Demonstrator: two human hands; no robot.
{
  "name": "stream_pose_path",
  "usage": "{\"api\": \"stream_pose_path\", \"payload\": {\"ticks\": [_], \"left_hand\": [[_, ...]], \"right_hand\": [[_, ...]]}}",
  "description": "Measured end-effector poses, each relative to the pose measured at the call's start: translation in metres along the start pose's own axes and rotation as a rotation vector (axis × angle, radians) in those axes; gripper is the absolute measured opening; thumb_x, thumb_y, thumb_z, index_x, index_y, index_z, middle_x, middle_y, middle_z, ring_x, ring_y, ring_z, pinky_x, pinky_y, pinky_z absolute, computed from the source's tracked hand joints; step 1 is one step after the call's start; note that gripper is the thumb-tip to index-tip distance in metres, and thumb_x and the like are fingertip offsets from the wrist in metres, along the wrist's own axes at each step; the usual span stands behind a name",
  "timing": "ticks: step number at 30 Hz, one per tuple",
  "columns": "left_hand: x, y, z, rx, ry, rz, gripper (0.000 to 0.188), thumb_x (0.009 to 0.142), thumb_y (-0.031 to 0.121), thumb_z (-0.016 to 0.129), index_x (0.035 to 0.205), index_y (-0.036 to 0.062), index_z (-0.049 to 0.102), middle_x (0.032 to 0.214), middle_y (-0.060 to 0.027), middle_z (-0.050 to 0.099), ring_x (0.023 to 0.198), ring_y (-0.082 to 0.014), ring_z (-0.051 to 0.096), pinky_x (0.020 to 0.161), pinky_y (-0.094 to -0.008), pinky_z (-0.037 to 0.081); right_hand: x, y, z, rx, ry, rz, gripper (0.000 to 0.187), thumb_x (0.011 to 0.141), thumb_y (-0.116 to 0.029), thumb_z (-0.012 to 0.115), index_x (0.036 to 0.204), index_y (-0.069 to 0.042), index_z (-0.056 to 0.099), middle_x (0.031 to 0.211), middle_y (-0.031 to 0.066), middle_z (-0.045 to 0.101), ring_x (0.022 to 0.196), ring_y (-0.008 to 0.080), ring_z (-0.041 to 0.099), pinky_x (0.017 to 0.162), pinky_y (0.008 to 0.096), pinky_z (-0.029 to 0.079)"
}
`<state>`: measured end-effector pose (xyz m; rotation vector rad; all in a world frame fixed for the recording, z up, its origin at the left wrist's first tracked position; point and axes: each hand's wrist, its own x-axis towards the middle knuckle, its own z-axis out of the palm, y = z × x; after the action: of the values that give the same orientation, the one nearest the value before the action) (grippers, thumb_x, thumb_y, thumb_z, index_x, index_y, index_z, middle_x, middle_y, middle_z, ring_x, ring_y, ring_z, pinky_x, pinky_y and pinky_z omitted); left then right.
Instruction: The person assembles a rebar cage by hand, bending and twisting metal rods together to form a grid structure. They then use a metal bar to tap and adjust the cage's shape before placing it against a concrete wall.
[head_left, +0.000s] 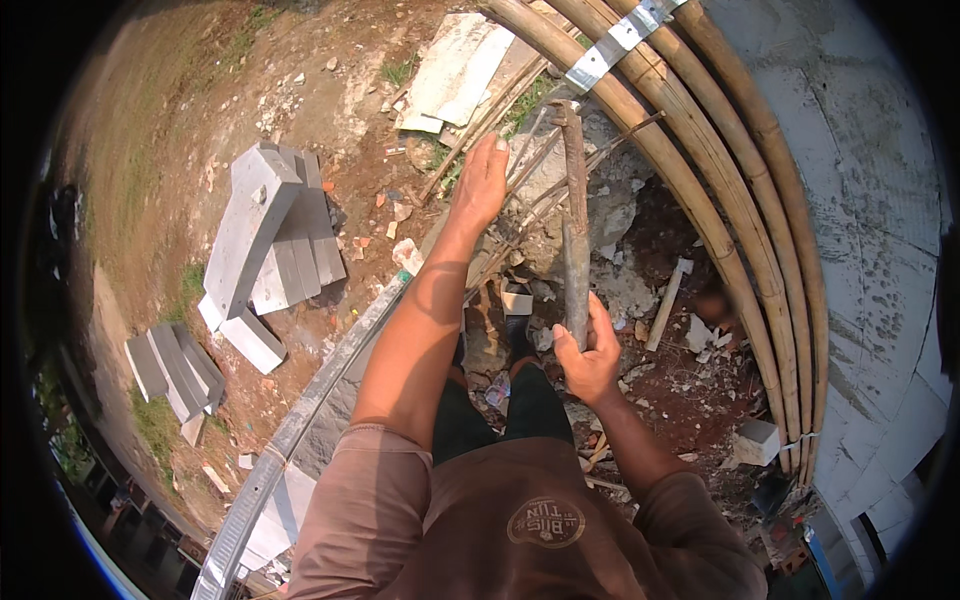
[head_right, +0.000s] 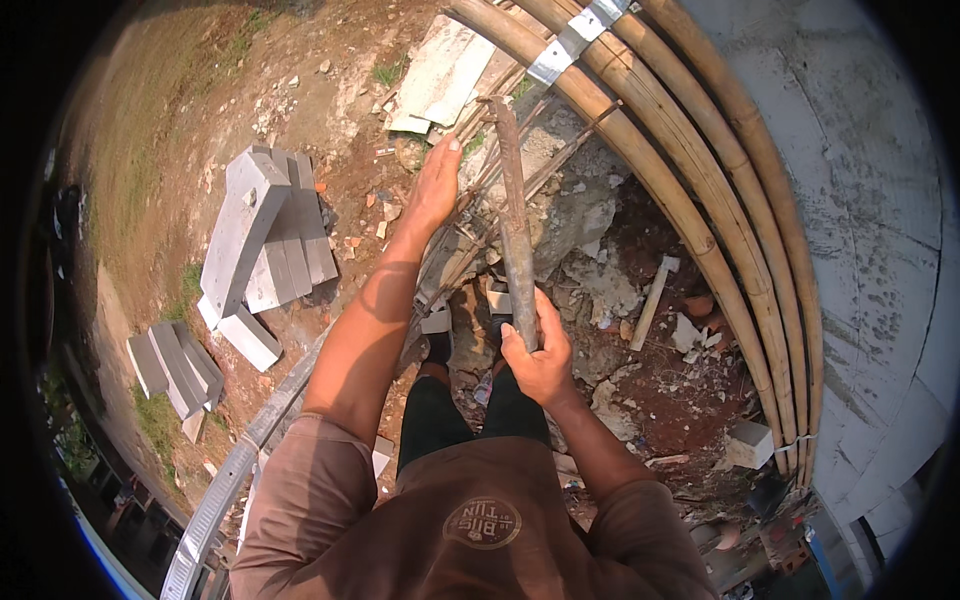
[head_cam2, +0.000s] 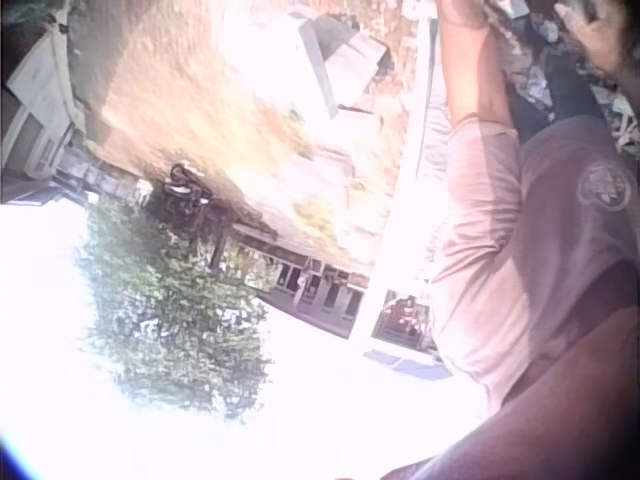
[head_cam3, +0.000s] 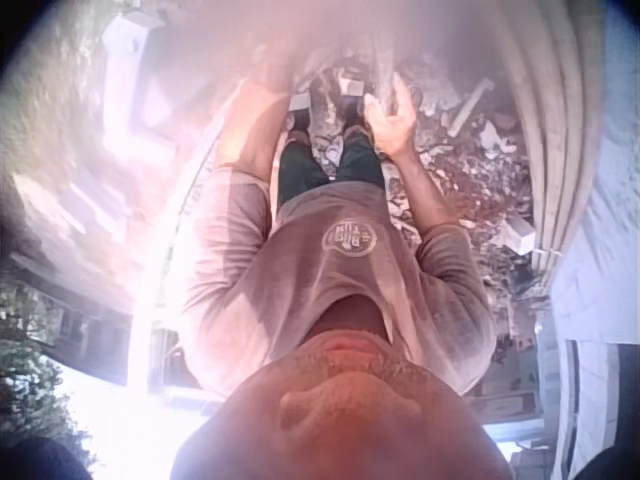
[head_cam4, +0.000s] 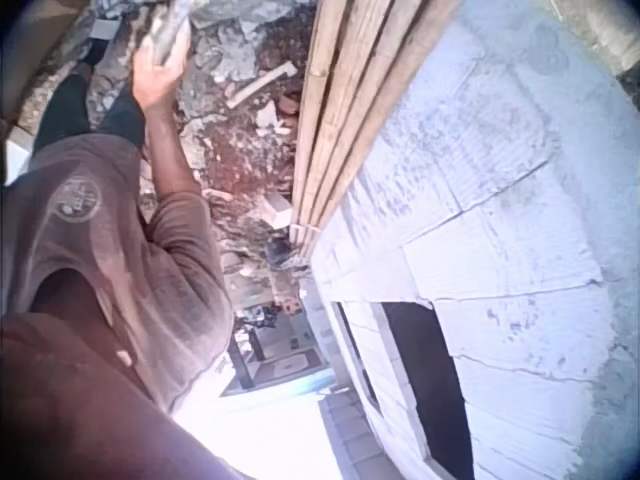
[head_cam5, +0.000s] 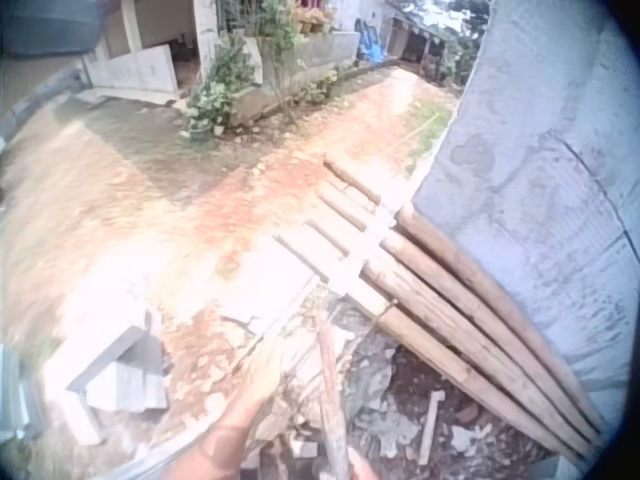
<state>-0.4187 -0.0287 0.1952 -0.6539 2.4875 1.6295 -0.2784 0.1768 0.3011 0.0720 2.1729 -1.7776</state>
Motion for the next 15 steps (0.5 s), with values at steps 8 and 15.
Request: {"api": "stream_pose_path", "payload": {"ticks": [8,15], "left_hand": [[0.074,-0.003,0.080,0.454,-0.281,-0.080,0.060,0.085,0.034,0.057,0.136,0.0052,0.042,0.126,-0.0236,0.052,0.117,-0.0348,0.051,0.100,-0.0412,0.039],[0.097,0.003,0.078,0.524,-0.409,-0.053,0.037,0.084,0.026,0.060,0.110,-0.0002,0.062,0.094,-0.0218,0.066,0.088,-0.0321,0.063,0.082,-0.0396,0.047]], "right_hand": [[-0.113,0.056,-0.095,-0.133,0.108,0.552,0.055,0.082,-0.004,0.060,0.132,0.006,0.039,0.083,0.0062,0.058,0.070,0.0103,0.057,0.062,0.0255,0.046],[-0.133,0.107,-0.094,-0.008,0.207,0.683,0.055,0.085,-0.008,0.058,0.134,0.005,0.037,0.084,0.0046,0.056,0.068,0.0080,0.053,0.060,0.0243,0.044]]}}
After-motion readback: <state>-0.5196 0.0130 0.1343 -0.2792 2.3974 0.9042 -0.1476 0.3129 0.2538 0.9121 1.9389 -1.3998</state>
